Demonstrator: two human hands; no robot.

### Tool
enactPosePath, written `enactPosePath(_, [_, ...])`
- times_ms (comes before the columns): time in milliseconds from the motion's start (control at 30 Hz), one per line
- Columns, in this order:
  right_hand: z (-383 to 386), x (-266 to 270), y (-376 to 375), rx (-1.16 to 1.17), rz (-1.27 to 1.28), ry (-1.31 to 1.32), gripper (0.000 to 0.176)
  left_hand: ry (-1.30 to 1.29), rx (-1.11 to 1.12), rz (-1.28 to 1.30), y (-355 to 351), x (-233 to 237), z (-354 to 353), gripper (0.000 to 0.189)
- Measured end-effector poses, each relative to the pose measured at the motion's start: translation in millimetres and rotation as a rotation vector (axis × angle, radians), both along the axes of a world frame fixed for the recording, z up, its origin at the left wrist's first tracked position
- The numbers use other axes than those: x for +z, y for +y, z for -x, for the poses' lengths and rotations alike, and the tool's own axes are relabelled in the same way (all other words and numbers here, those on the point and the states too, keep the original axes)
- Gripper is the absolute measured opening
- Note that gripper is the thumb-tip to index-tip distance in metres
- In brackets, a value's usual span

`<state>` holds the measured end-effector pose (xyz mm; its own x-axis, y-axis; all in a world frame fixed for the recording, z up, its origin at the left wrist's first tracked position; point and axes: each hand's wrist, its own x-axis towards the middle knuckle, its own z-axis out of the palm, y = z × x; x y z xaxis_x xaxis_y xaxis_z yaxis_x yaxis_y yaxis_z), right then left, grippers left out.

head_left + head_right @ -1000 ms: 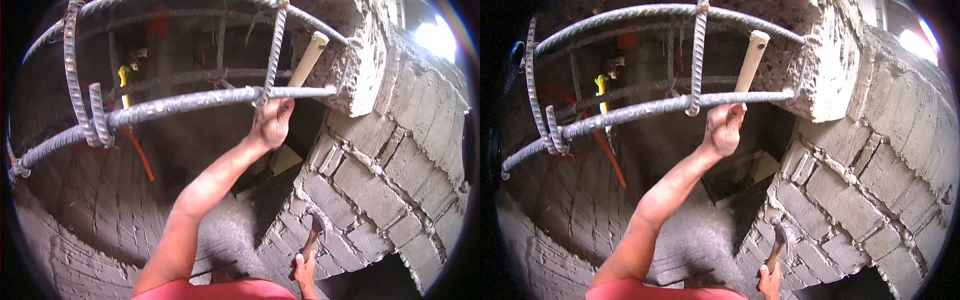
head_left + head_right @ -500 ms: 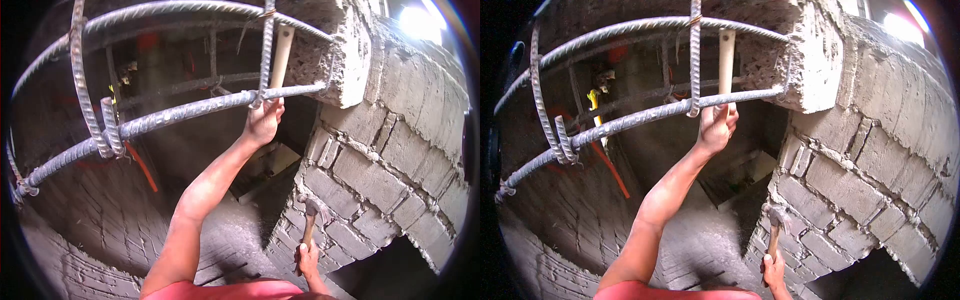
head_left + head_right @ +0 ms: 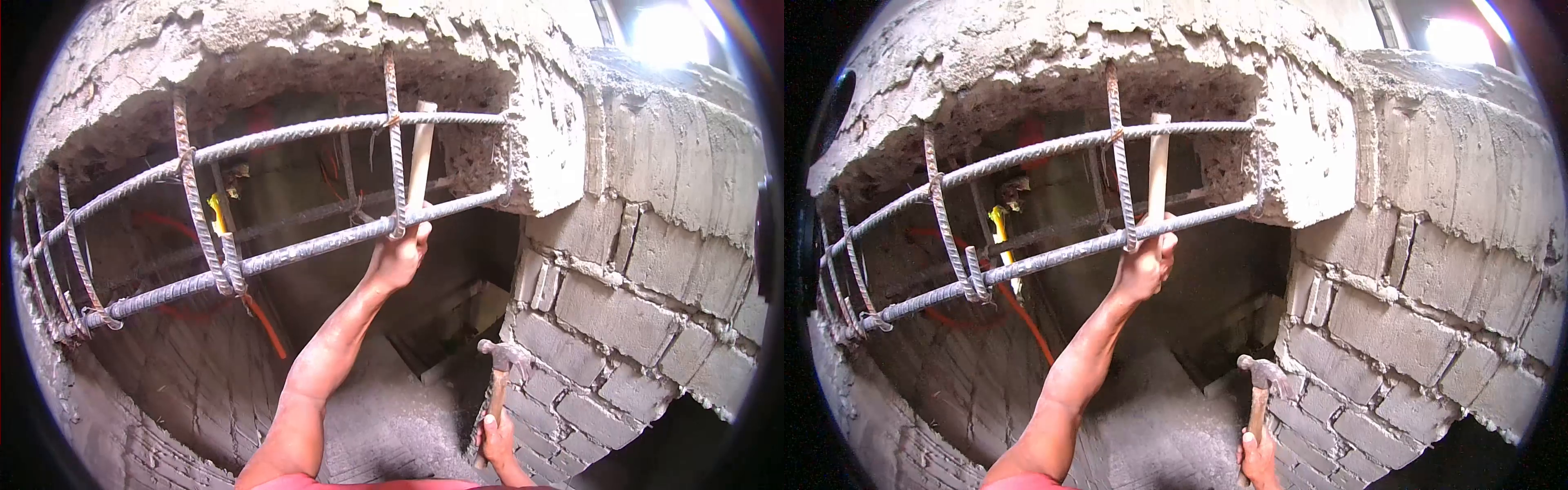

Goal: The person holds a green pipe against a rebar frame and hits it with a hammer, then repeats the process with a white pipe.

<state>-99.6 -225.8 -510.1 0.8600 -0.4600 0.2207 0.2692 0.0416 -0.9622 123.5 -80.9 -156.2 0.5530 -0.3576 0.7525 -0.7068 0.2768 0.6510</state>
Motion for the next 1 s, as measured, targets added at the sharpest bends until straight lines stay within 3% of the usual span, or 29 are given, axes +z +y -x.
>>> enactPosePath(67, [-8, 15, 5, 0.001, 0.006, -0.012, 0.056, 0.236, -0.367, 0.066, 9, 2, 6, 0.036])
enactPosePath(100, [-14, 26, 5, 0.007, 0.039, -0.057, 0.056, 0.187, -0.432, 0.043, 10, 1, 2, 0.038])
enactPosePath(267, [-49, 98, -2, -0.104, 0.29, -0.342, 0.057, 0.2, -0.451, 0.053, 6, -10, -18, 0.033])
enactPosePath(333, [-70, 112, -26, -0.13, 0.427, -0.426, 0.07, 0.122, -0.235, -0.062, 3, -16, -26, 0.031])
enactPosePath(367, [-69, 136, -28, -0.124, 0.465, -0.459, 0.066, 0.256, -0.465, -0.005, 1, -14, -25, 0.031])
enactPosePath(467, [-76, 198, -33, -0.019, 0.414, -0.617, 0.051, 0.357, -0.564, 0.099, -15, -22, -22, 0.041])
enactPosePath(567, [-70, 261, -15, -0.017, 0.29, -0.805, 0.039, 0.226, -0.646, 0.235, -34, -29, -29, 0.034])
enactPosePath(600, [-74, 272, -17, -0.007, 0.286, -0.887, 0.039, 0.266, -0.486, 0.231, -38, -33, -33, 0.033])
enactPosePath(733, [-72, 294, -39, 0.035, 0.28, -0.971, 0.054, 0.057, -0.377, 0.352, -35, -22, -13, 0.03])
enactPosePath(800, [-67, 303, -38, -0.021, 0.396, -0.972, 0.057, -0.008, -0.188, 0.245, -29, -18, -15, 0.024])
enactPosePath(900, [-62, 305, -30, -0.035, 0.469, -0.945, 0.059, -0.773, 0.379, 0.396, -28, -20, -23, 0.03])
enactPosePath(967, [-58, 303, -29, -0.038, 0.527, -0.925, 0.06, -0.516, 0.056, 0.24, -10, -14, -19, 0.013])
enactPosePath(1000, [-58, 301, -30, -0.041, 0.529, -0.916, 0.06, -0.326, -0.103, 0.165, -3, -12, -17, 0.019])
